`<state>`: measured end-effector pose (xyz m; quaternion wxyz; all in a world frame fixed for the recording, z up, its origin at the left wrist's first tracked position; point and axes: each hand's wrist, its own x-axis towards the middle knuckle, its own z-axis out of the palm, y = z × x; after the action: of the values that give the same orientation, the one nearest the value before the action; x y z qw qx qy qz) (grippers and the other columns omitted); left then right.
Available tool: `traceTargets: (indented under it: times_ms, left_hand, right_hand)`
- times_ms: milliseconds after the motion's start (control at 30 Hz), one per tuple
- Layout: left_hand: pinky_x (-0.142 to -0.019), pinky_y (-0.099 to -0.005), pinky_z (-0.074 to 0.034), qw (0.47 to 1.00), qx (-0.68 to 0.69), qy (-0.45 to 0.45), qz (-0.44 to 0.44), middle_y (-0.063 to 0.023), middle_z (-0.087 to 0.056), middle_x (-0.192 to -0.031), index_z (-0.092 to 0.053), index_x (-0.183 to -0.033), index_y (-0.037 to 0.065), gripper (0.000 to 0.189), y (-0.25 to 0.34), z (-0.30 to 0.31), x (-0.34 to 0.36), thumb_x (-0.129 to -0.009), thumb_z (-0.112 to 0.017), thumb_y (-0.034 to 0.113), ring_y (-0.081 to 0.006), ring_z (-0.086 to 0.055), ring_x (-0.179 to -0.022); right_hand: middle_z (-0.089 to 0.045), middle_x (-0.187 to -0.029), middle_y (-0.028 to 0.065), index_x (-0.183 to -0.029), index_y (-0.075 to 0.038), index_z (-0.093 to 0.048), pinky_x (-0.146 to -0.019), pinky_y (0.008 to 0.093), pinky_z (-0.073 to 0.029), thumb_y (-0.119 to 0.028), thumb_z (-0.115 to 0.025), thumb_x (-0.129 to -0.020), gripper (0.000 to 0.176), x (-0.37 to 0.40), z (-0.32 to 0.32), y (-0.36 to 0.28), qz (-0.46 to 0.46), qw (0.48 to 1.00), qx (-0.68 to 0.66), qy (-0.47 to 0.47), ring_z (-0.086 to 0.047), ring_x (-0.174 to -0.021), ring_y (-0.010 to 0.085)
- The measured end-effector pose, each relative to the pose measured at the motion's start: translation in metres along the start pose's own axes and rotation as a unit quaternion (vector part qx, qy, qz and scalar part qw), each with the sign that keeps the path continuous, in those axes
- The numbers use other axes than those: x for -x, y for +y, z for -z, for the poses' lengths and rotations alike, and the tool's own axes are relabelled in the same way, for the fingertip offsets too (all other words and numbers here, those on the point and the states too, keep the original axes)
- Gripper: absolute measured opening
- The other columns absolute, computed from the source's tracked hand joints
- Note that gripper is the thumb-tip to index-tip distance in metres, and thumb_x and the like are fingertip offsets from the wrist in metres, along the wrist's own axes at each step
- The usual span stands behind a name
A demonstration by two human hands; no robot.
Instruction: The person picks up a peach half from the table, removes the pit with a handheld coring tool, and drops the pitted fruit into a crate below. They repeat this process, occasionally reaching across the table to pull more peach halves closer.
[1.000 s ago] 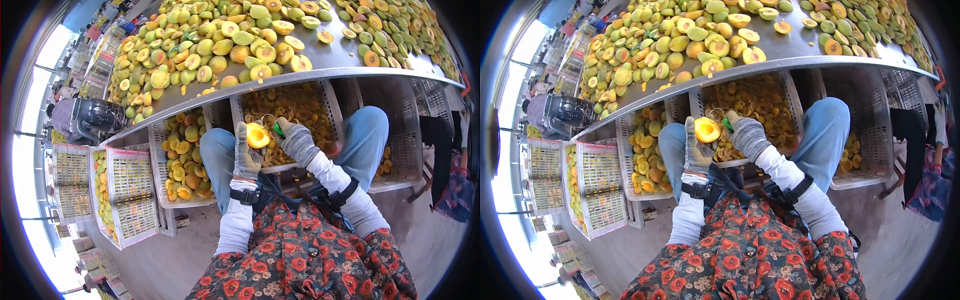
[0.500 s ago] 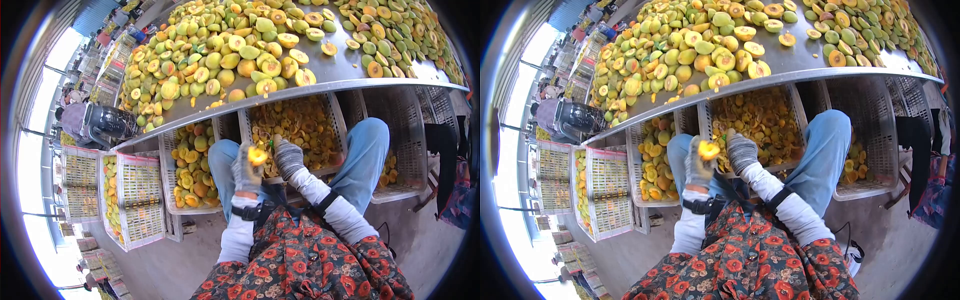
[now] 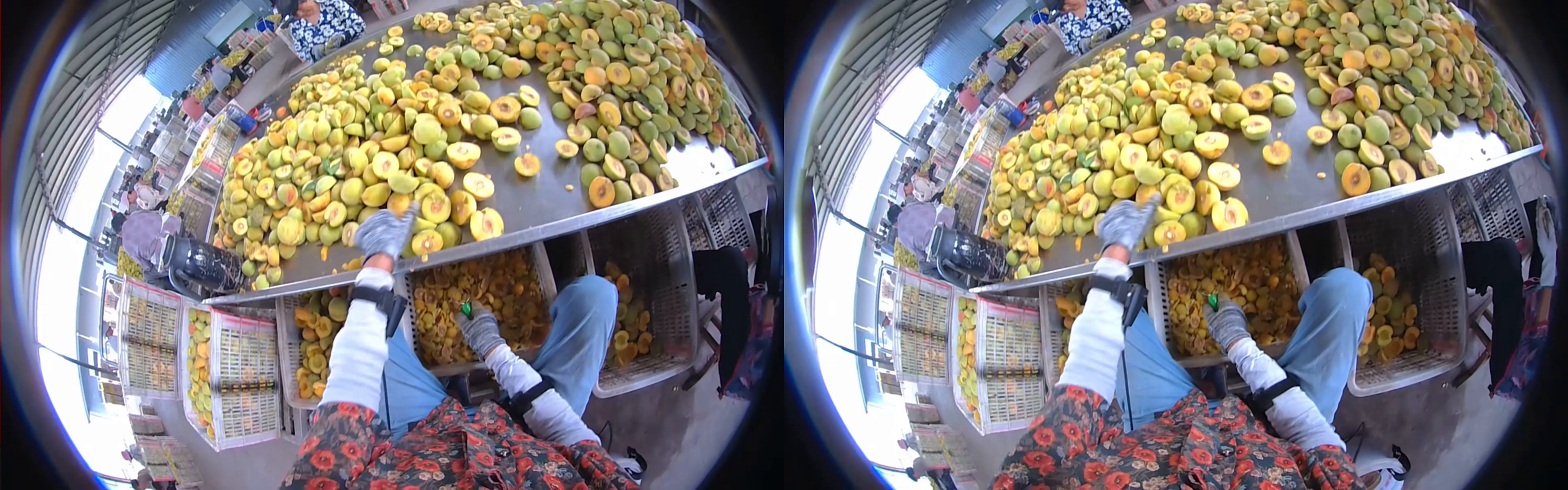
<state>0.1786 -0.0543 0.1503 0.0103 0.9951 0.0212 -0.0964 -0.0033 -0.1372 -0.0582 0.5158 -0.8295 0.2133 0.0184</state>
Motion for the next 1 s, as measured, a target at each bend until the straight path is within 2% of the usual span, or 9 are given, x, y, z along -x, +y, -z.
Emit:
traceTargets:
  times_ms: [167,200,300,433,567,633,700,933,1000]
  left_hand:
    - [-0.070,-0.0398,-0.047,0.975,0.186,0.080,-0.090,-0.0188,-0.063,-0.083,-0.061,-0.083,-0.002,0.045,0.003,-0.048,-0.028,-0.066,-0.070,0.039,-0.0307,-0.061,-0.076]
    - [-0.056,-0.0352,-0.048,0.907,0.371,0.153,-0.125,-0.0137,-0.062,-0.074,-0.059,-0.084,-0.001,0.032,-0.002,-0.046,-0.020,-0.069,-0.070,0.026,-0.0235,-0.060,-0.066]
    - [-0.033,-0.0184,-0.039,0.605,0.794,0.033,-0.055,-0.0046,-0.058,-0.073,-0.055,-0.097,0.006,0.024,-0.032,-0.027,0.018,-0.075,-0.061,0.012,-0.0117,-0.055,-0.058]
    - [-0.050,-0.0321,-0.050,0.397,0.911,-0.093,-0.069,-0.0074,-0.061,-0.087,-0.055,-0.108,0.006,0.052,-0.077,-0.029,0.073,-0.083,-0.048,0.051,-0.0214,-0.060,-0.069]
    - [-0.050,-0.0329,-0.051,0.355,0.926,-0.118,-0.062,-0.0107,-0.061,-0.087,-0.056,-0.104,0.005,0.064,-0.073,-0.045,0.114,-0.081,-0.042,0.063,-0.0240,-0.061,-0.071]
    - [-0.049,-0.0301,-0.051,0.464,0.885,-0.026,-0.038,-0.0139,-0.060,-0.083,-0.053,-0.098,0.003,0.066,-0.063,-0.053,0.130,-0.080,-0.041,0.065,-0.0250,-0.061,-0.064]
    - [-0.051,-0.0297,-0.051,0.469,0.882,-0.014,-0.037,-0.0137,-0.060,-0.081,-0.053,-0.097,0.003,0.065,-0.056,-0.062,0.140,-0.080,-0.040,0.065,-0.0243,-0.061,-0.064]
    - [-0.055,-0.0271,-0.050,0.463,0.883,0.073,-0.030,-0.0121,-0.059,-0.079,-0.053,-0.095,0.002,0.058,-0.043,-0.068,0.163,-0.084,-0.042,0.058,-0.0206,-0.059,-0.063]
    - [-0.054,-0.0268,-0.050,0.515,0.849,0.122,-0.012,-0.0113,-0.059,-0.077,-0.054,-0.093,0.003,0.050,-0.042,-0.070,0.164,-0.085,-0.047,0.051,-0.0197,-0.059,-0.061]
  right_hand:
    - [-0.057,-0.072,0.0195,-0.084,0.000,-0.054,-0.058,0.0421,-0.044,-0.021,-0.064,-0.075,0.026,0.008,0.037,-0.024,-0.009,0.994,0.100,0.049,-0.056,-0.069,0.0386]
    - [-0.057,-0.072,0.0195,-0.084,0.000,-0.054,-0.058,0.0421,-0.044,-0.021,-0.064,-0.075,0.026,0.007,0.034,-0.020,-0.010,0.994,0.098,0.044,-0.056,-0.069,0.0386]
    - [-0.055,-0.080,0.0204,-0.083,-0.006,-0.052,-0.056,0.0476,-0.044,-0.024,-0.060,-0.078,0.021,0.007,0.033,-0.013,0.152,0.973,0.094,0.148,-0.055,-0.065,0.0401]
    - [-0.054,-0.064,0.0187,-0.083,-0.007,-0.049,-0.051,0.0461,-0.041,-0.022,-0.053,-0.085,0.016,0.014,0.047,-0.050,0.186,0.979,0.032,0.080,-0.055,-0.060,0.0387]
    - [-0.054,-0.058,0.0160,-0.086,-0.007,-0.048,-0.046,0.0431,-0.040,-0.021,-0.053,-0.086,0.015,0.053,0.063,-0.116,0.252,0.963,-0.095,0.009,-0.055,-0.054,0.0357]
    - [-0.054,-0.057,0.0152,-0.086,-0.006,-0.048,-0.046,0.0431,-0.040,-0.022,-0.053,-0.086,0.017,0.068,0.058,-0.128,0.270,0.959,-0.088,0.002,-0.056,-0.053,0.0352]
    - [-0.054,-0.058,0.0133,-0.087,-0.004,-0.049,-0.047,0.0380,-0.043,-0.021,-0.054,-0.086,0.018,0.076,0.055,-0.133,0.301,0.948,0.099,0.020,-0.058,-0.054,0.0298]
    - [-0.057,-0.064,0.0164,-0.110,-0.001,-0.047,-0.051,0.0406,-0.045,-0.029,-0.051,-0.087,0.037,0.078,0.042,-0.134,0.254,0.956,0.140,-0.030,-0.058,-0.060,0.0341]
    - [-0.060,-0.071,0.0185,-0.115,0.001,-0.047,-0.058,0.0372,-0.048,-0.026,-0.050,-0.088,0.039,0.077,0.039,-0.132,0.183,0.966,0.159,-0.086,-0.060,-0.066,0.0316]
